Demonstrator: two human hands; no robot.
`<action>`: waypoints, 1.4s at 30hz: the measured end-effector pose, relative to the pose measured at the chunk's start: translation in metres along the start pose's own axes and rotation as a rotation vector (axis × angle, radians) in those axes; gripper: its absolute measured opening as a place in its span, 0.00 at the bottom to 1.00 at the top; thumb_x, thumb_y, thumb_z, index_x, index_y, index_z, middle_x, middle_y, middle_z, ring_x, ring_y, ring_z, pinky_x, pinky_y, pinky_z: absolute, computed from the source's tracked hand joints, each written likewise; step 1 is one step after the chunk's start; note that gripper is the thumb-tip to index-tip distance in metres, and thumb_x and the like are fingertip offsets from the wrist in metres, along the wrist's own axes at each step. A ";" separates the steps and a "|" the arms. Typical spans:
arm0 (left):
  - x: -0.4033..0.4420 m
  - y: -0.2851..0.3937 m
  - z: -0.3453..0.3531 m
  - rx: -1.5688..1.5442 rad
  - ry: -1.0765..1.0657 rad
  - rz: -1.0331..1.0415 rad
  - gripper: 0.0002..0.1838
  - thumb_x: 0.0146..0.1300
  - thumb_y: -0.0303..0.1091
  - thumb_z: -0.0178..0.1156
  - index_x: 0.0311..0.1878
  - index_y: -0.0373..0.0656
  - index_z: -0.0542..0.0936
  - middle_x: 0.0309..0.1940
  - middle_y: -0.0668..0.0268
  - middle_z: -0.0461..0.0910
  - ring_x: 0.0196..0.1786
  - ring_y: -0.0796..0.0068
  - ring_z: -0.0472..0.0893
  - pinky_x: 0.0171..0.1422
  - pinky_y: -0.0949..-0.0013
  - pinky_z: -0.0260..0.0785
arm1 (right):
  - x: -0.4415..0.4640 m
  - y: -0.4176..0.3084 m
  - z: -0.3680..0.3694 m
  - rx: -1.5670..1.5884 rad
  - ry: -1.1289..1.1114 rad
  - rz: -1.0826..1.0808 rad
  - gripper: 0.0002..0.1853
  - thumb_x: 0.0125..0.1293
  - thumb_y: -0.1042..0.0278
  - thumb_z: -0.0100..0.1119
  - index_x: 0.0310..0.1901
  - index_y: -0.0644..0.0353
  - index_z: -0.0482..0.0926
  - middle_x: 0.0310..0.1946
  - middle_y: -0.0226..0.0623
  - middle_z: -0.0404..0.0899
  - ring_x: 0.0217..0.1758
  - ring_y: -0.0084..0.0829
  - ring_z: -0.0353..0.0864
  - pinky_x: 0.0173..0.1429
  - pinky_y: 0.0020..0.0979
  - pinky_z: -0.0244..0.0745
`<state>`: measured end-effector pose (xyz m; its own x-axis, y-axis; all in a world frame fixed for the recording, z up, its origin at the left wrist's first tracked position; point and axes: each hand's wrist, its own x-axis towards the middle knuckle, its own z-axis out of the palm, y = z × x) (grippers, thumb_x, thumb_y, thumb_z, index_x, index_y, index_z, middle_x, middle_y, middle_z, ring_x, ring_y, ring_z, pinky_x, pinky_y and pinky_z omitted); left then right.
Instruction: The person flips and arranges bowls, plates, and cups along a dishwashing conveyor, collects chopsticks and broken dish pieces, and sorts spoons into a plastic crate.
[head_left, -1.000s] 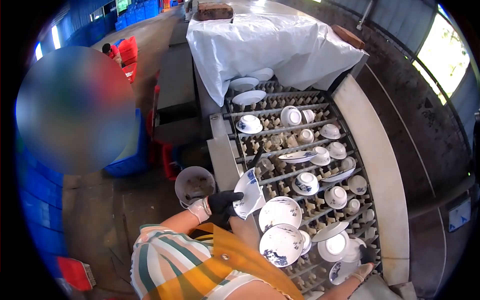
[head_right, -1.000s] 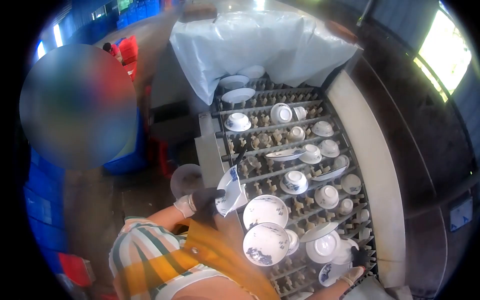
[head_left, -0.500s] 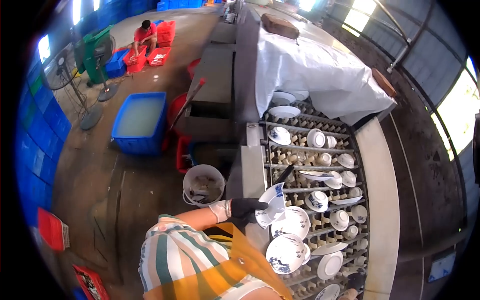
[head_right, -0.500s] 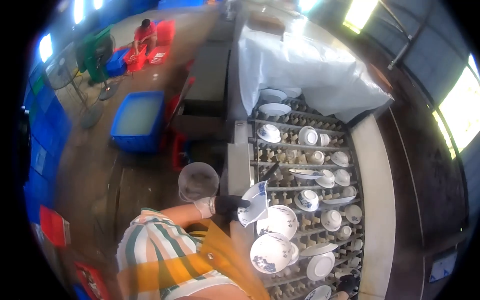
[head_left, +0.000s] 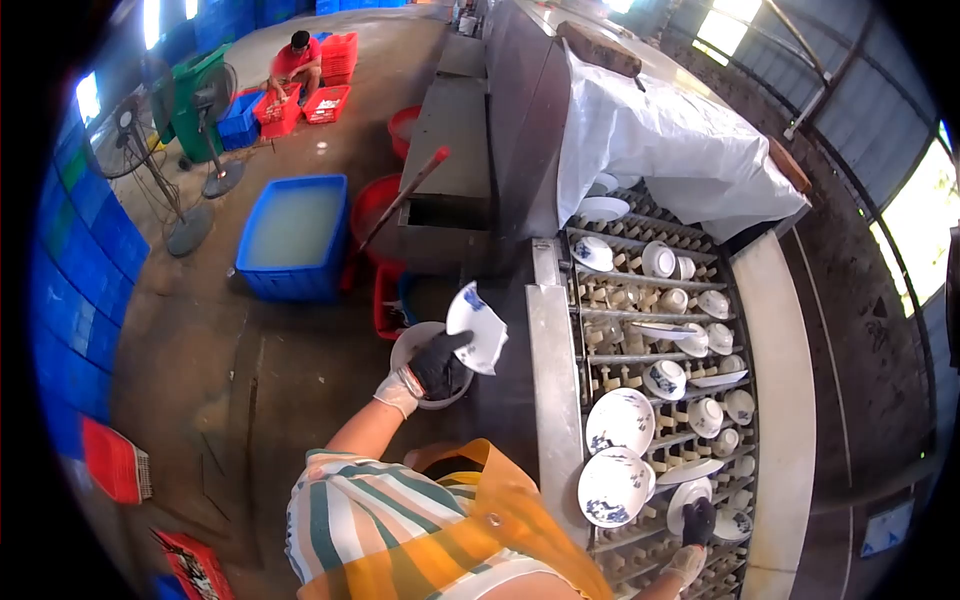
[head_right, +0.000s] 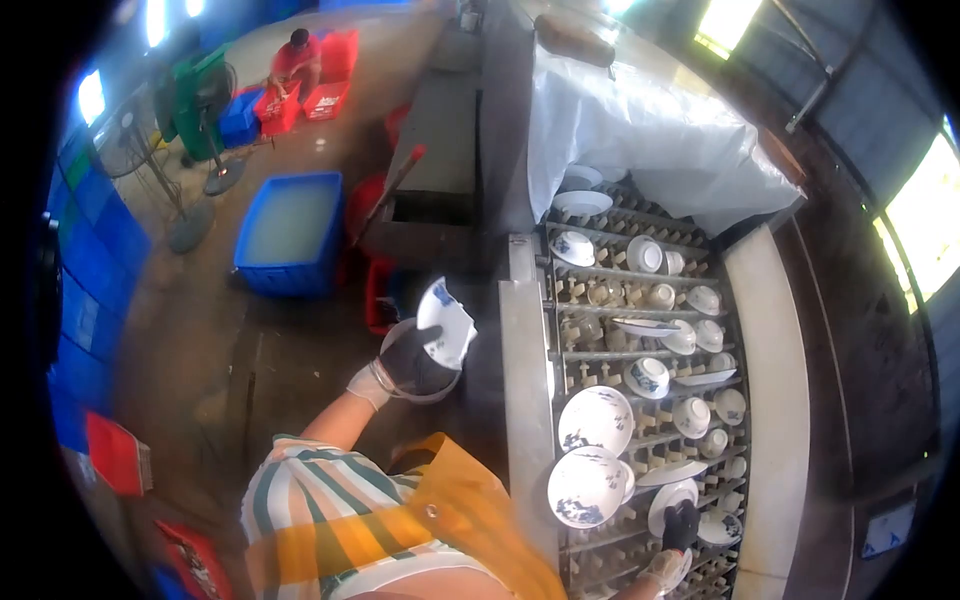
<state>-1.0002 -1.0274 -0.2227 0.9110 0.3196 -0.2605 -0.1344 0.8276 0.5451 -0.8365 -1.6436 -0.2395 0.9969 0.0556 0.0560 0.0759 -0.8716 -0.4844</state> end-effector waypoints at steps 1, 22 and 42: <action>0.008 0.005 -0.020 0.030 0.012 0.026 0.14 0.61 0.32 0.56 0.48 0.36 0.76 0.41 0.64 0.81 0.39 0.75 0.81 0.45 0.74 0.74 | -0.001 -0.009 -0.003 -0.102 -0.059 0.065 0.28 0.47 0.59 0.64 0.50 0.65 0.74 0.47 0.48 0.74 0.51 0.43 0.73 0.57 0.36 0.66; 0.083 0.031 -0.053 0.787 0.271 0.096 0.10 0.64 0.43 0.54 0.39 0.50 0.81 0.12 0.80 0.57 0.13 0.88 0.56 0.16 0.78 0.46 | 0.061 0.142 0.054 -0.113 0.109 0.221 0.44 0.44 0.39 0.66 0.57 0.65 0.66 0.54 0.51 0.70 0.58 0.44 0.68 0.61 0.36 0.62; 0.025 -0.088 0.176 1.733 -1.048 0.601 0.14 0.50 0.30 0.60 0.42 0.39 0.78 0.38 0.59 0.77 0.39 0.61 0.78 0.45 0.65 0.70 | 0.019 -0.132 -0.041 -0.527 0.329 -0.596 0.31 0.43 0.76 0.59 0.54 0.39 0.74 0.57 0.30 0.70 0.63 0.37 0.66 0.69 0.50 0.49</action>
<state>-0.8969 -1.1734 -0.1370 0.8130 -0.5072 0.2860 -0.5745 -0.6186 0.5360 -0.8283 -1.5471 -0.1386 0.7307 0.5028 0.4617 0.4832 -0.8588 0.1705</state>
